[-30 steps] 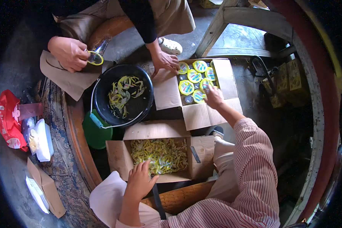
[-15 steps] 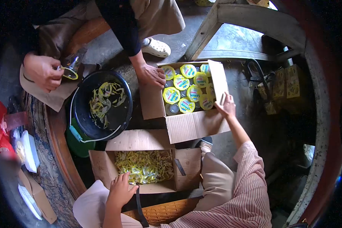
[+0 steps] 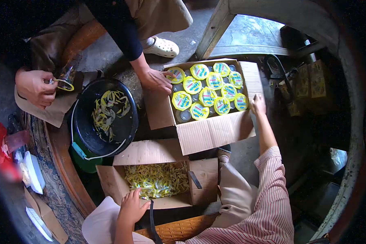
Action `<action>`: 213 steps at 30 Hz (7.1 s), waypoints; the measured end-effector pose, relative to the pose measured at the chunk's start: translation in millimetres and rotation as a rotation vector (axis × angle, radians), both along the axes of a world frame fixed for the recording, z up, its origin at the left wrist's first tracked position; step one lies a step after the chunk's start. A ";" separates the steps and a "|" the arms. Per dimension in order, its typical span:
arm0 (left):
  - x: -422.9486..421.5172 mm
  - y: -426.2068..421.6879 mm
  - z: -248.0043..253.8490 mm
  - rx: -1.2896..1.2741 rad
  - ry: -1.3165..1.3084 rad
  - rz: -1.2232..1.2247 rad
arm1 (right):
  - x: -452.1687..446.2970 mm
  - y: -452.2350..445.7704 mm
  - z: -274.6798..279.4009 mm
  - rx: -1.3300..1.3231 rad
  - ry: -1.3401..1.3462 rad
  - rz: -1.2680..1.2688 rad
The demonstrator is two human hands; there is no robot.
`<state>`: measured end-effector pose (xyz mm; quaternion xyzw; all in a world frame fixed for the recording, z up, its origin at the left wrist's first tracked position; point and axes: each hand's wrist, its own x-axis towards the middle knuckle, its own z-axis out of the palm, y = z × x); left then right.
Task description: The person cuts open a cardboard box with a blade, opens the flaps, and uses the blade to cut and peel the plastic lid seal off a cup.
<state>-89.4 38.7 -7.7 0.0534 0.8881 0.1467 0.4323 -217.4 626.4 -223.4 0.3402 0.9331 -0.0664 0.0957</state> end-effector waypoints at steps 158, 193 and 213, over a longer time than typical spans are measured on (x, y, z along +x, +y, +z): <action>18.4 -6.9 66.0 1.264 0.940 0.666 | 156.9 -459.3 370.9 -0.592 0.725 1.121; 22.2 -7.3 65.6 1.276 0.872 0.594 | 159.3 -457.6 371.5 -0.496 0.610 1.123; 14.0 -14.5 58.0 1.281 0.911 0.613 | 160.6 -453.3 376.0 -0.474 0.580 1.150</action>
